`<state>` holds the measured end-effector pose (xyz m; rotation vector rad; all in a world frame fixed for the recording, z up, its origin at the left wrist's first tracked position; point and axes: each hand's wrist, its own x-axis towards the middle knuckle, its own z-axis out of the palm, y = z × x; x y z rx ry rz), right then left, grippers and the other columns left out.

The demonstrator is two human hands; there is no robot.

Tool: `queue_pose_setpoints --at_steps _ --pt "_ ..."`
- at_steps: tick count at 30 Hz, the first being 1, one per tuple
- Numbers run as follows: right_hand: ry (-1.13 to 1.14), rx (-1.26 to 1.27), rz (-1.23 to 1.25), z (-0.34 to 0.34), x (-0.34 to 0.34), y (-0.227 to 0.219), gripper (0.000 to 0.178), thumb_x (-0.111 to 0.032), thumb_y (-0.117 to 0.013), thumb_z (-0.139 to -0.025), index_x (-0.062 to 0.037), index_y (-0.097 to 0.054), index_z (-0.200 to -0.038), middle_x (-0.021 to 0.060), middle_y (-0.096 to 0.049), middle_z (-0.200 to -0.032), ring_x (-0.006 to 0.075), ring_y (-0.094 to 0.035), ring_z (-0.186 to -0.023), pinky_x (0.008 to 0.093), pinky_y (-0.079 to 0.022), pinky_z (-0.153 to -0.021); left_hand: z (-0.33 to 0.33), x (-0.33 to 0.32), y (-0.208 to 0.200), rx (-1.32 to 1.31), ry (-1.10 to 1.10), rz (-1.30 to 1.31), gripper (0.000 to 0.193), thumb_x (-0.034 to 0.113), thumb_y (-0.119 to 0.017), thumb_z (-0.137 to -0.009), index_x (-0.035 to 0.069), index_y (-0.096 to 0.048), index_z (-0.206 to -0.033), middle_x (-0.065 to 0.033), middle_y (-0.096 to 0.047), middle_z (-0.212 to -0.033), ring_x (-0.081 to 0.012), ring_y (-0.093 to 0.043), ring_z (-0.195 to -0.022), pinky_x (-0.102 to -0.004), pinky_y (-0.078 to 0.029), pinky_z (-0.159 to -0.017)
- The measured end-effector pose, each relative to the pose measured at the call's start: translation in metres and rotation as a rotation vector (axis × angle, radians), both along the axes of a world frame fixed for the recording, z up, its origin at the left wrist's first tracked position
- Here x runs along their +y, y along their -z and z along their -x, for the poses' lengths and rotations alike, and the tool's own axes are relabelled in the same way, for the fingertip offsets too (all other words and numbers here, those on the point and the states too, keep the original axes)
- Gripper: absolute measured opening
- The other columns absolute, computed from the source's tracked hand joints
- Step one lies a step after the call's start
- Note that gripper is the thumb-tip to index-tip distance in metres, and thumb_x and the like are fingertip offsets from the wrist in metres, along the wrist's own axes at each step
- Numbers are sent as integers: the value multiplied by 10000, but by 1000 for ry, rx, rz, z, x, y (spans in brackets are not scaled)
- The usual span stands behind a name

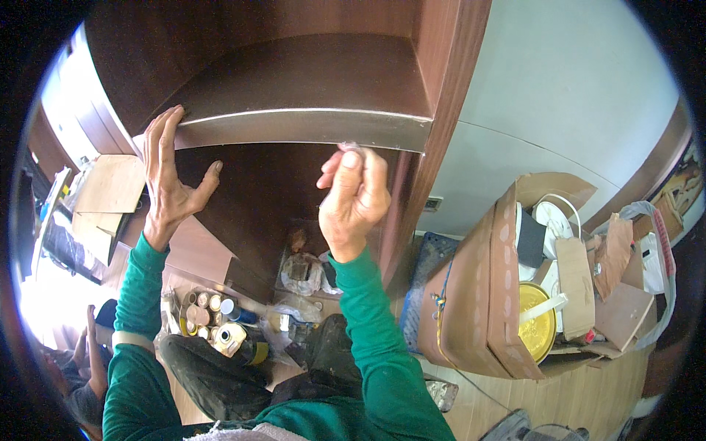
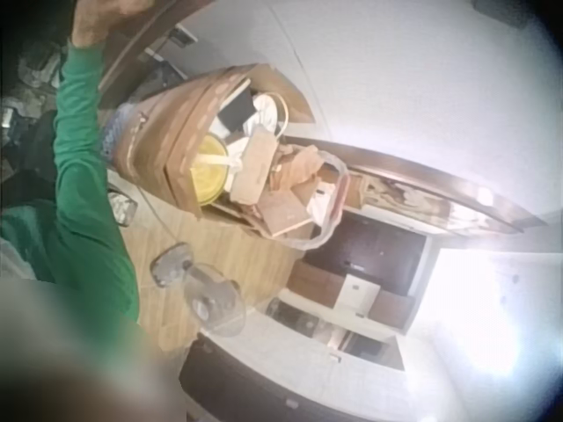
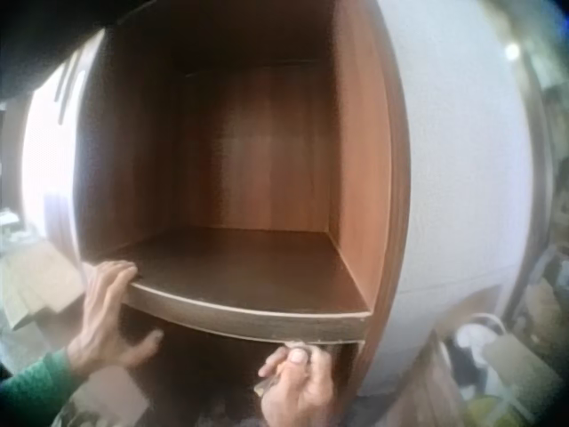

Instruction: The person is assembling a wooden cabinet. They use a utility knife to trim edges, apply adhesive with a brush, and attach a strip of tape to the cabinet's edge.

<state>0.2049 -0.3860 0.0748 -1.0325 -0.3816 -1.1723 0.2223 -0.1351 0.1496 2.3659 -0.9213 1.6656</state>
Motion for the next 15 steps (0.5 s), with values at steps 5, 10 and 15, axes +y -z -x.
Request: queue_pose_setpoints --at_steps 5,10,15 --pt "6 -4 -30 -1 1 0 198 -173 -515 -1085 -4 -613 -1112 63 -659 -796 88 -580 -595 223 -478 -526 0 0 0 16 -2 3 950 199 -806 -651 47 -424 -1508 -236 -514 -1422 -422 -480 -1339 -566 -370 -1151" --pt "-7 8 8 0 0 0 210 -187 -510 -1087 -2 -608 -1106 65 -654 -790 91 -578 -593 224 -475 -528 0 0 0 16 -2 -2 945 207 -804 -654 47 -428 -1506 -240 -514 -1419 -424 -478 -1340 -567 -374 -1148" --pt "-14 19 50 1 2 0 204 -178 -512 -1086 -2 -611 -1112 69 -656 -803 90 -581 -604 226 -480 -530 0 -2 1 11 -9 7 931 224 -802 -657 42 -435 -1493 -233 -516 -1409 -417 -480 -1332 -565 -369 -1150"
